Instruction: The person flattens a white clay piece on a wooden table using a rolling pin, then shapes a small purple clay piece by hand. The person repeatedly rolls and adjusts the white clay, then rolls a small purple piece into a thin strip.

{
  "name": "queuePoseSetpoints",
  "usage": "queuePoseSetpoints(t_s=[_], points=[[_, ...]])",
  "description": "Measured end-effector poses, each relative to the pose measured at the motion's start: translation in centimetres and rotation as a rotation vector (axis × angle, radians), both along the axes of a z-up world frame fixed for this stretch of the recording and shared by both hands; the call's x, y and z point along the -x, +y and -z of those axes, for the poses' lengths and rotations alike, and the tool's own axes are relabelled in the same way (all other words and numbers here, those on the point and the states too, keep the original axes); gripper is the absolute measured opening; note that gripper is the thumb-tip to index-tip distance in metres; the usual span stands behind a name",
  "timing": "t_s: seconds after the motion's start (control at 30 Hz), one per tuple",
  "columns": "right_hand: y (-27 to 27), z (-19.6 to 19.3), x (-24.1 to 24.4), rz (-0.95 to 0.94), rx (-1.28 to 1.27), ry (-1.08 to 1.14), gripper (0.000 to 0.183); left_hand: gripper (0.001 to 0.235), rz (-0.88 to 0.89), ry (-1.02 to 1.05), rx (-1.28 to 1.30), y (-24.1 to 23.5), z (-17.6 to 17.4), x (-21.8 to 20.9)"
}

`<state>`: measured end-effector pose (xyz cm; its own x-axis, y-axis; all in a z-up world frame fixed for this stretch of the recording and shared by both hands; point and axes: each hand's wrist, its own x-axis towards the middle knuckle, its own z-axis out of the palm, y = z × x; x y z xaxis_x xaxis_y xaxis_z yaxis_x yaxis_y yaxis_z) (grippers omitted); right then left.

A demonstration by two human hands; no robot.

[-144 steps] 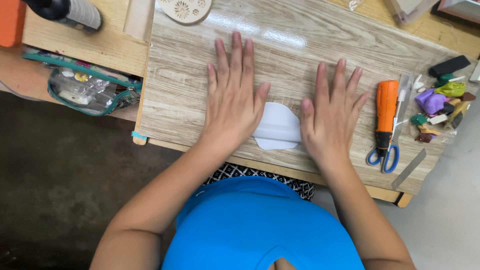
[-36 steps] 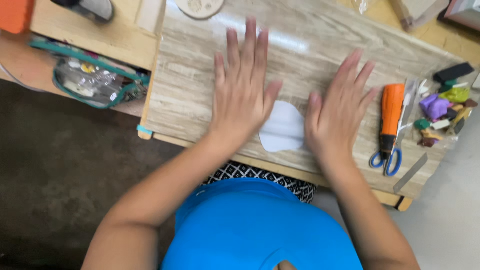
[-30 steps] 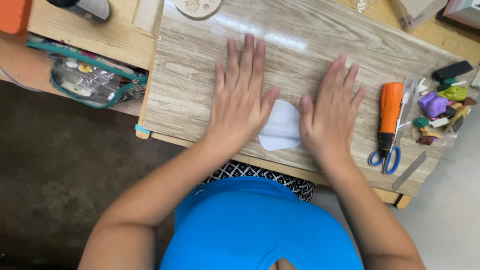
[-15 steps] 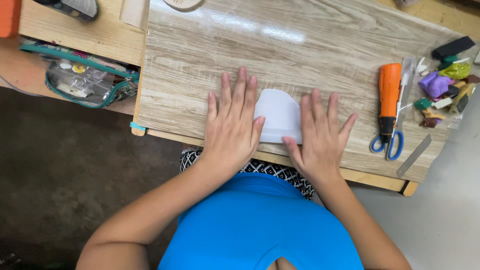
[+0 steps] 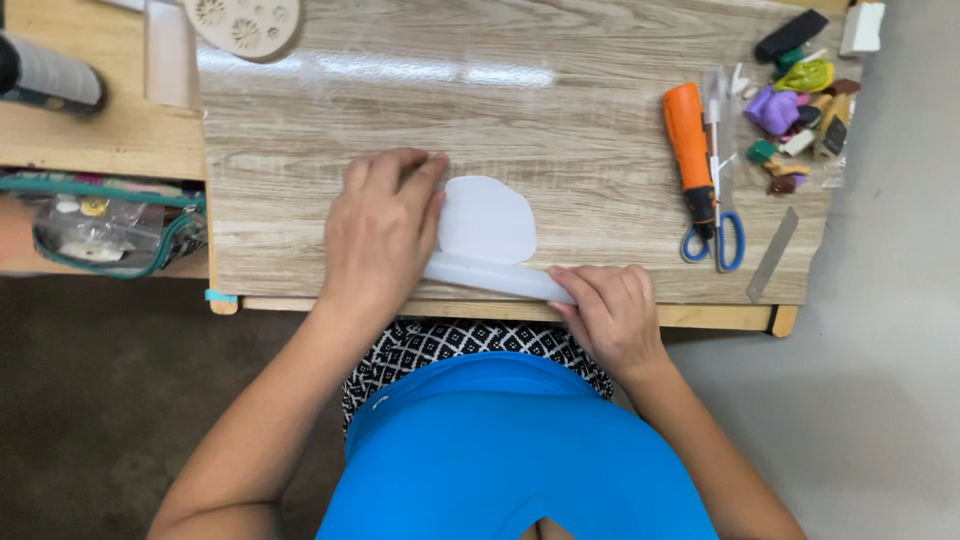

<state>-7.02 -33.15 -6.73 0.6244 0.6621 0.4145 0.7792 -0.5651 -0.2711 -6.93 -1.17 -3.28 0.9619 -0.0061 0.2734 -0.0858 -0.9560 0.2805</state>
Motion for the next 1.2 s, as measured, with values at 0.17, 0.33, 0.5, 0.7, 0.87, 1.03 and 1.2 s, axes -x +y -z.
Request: queuePoseSetpoints(t_s=[0.17,0.33,0.5,0.7,0.87,1.03,1.2], points=[[-4.3,1.2,-0.1,0.08,-0.063,-0.127,0.033,0.022,-0.044,0.049,0.165,0.0,-3.2,-0.4],[-5.3,-0.9,-1.6,0.28,-0.102,-0.13,0.041,0.019,-0.056,0.038,0.114,-1.0,-2.1,-0.1],[-5.3,-1.1,-2.4,0.476,-0.131,-0.076,0.026,0.013,-0.055,-0.113,-0.065,-2.3,-0.7,0.3],[-4.4,-2.1,-2.9,0.516,-0.058,-0.121,0.025,0.009,-0.101,-0.063,0.023,-2.8,-1.9,0.3],[0.4,-5.2,-2.5,0.397,-0.153,-0.271,0.024,0.013,-0.151,0.032,0.208,-3.0,-2.6,-0.4],[1.9,0.3,-2.3,0.07,-0.379,-0.299,0.019,0.011,-0.126,-0.015,0.28,-2.7,-1.7,-0.3],[6.9,-1.9,-2.7,-0.048,-0.41,-0.011,0.014,0.01,-0.015,-0.042,0.293,-2.7,-0.9,0.6]])
